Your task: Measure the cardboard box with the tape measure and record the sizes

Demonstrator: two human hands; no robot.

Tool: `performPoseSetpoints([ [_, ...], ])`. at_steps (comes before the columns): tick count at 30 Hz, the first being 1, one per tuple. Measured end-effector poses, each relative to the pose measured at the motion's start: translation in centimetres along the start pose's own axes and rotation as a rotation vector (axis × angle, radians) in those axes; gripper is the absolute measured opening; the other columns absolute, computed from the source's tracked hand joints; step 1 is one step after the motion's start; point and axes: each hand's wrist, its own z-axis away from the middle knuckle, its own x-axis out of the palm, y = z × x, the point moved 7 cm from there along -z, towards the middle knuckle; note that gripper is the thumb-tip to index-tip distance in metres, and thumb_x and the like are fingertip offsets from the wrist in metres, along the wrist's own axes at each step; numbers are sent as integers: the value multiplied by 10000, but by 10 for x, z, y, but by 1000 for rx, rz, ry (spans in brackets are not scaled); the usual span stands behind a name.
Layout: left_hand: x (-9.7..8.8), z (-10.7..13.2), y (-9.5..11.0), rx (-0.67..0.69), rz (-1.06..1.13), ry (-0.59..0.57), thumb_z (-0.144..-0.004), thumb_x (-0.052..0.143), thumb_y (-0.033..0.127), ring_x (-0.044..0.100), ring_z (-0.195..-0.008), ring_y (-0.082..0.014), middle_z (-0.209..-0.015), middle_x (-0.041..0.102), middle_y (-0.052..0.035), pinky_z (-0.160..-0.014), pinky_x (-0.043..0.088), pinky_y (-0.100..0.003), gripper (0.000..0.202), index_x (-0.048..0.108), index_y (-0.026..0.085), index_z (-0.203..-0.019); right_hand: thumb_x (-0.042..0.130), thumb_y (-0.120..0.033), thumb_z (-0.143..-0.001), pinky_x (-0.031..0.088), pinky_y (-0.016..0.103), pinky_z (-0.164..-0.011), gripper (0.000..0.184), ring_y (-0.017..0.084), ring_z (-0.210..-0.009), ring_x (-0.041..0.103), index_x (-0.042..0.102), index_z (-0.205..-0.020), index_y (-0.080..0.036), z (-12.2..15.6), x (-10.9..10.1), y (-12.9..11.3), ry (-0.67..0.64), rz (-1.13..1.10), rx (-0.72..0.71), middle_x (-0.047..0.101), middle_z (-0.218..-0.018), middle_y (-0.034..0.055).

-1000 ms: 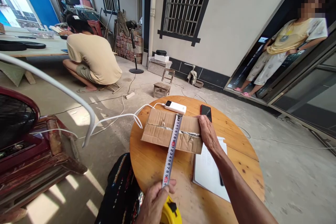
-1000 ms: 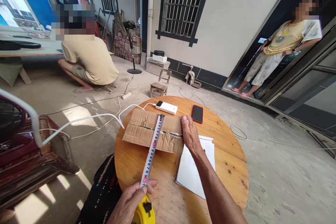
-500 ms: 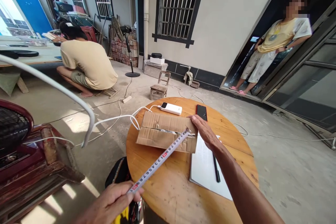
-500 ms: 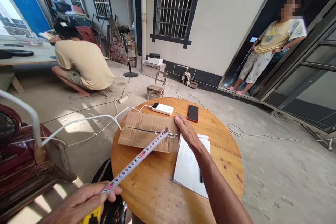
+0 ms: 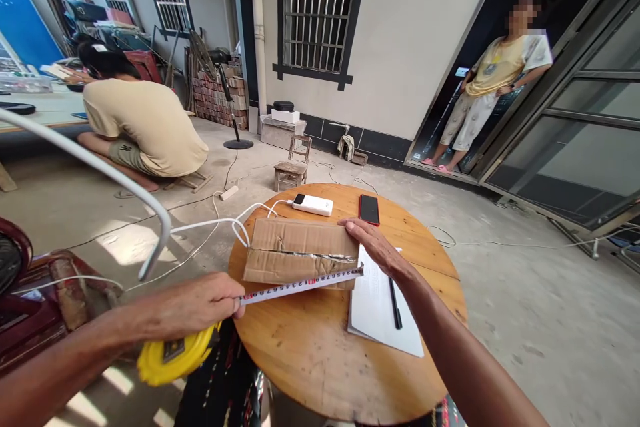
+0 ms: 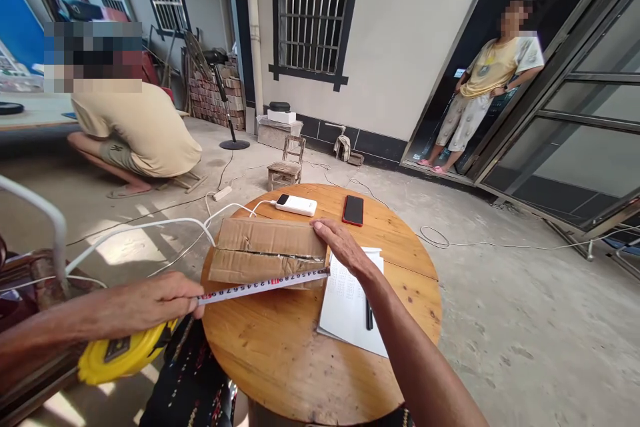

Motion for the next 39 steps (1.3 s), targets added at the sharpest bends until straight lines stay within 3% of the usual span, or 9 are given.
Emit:
performPoseSetpoints([
  [2, -7, -3, -1, -14, -39, -57, -818, 438, 287, 571, -797, -208, -814, 648, -42, -707, 400, -260, 292, 720, 214, -790, 365, -486, -930, 360, 378, -1005, 383, 217, -1142, 506, 632, -1072, -251, 1, 0, -1, 5, 2, -2, 597, -1206, 29],
  [7, -16, -9, 0, -45, -30, -203, -803, 442, 271, 537, -646, -173, -657, 619, -19, -576, 362, -236, 292, 719, 179, -796, 347, -496, -931, 381, 387, -981, 404, 222, -1103, 528, 637, -1064, -248, -1, 1, 0, 12, -6, 2, 617, -1166, 30],
  [10, -24, -15, 0, -4, -34, -206, -796, 445, 247, 552, -695, -160, -728, 652, -16, -629, 382, -223, 283, 718, 174, -804, 333, -504, -934, 360, 391, -1005, 416, 221, -1133, 508, 626, -1096, -256, -2, 2, 4, 16, 10, 11, 599, -1200, 28],
  [13, -26, -21, -4, 2, -24, -247, -774, 458, 245, 516, -605, -129, -670, 626, -1, -564, 364, -206, 273, 719, 164, -780, 337, -531, -922, 367, 405, -1001, 440, 237, -1135, 504, 625, -1102, -252, -4, 2, 10, 36, 25, 40, 594, -1212, 37],
  [22, -32, -35, -20, -37, 7, -264, -724, 507, 254, 323, -434, -96, -468, 407, 52, -402, 230, -219, 238, 717, 148, -755, 331, -555, -912, 382, 399, -985, 462, 254, -1119, 520, 624, -1106, -255, -7, 3, 14, 37, 66, 77, 602, -1207, 30],
  [30, -44, -42, -11, -31, -30, -242, -687, 499, 198, 419, -509, -94, -556, 526, 36, -463, 297, -186, 210, 704, 153, -701, 340, -549, -911, 368, 393, -991, 444, 250, -1142, 499, 610, -1124, -267, -7, 3, 21, 42, 73, 90, 591, -1216, 22],
  [39, -40, -42, -11, 45, 3, -232, -746, 484, 215, 511, -614, -119, -639, 626, 17, -565, 351, -179, 239, 717, 183, -699, 341, -562, -901, 408, 421, -965, 464, 263, -1116, 519, 619, -1110, -255, -7, 3, 18, 57, 47, 86, 611, -1184, 38],
])
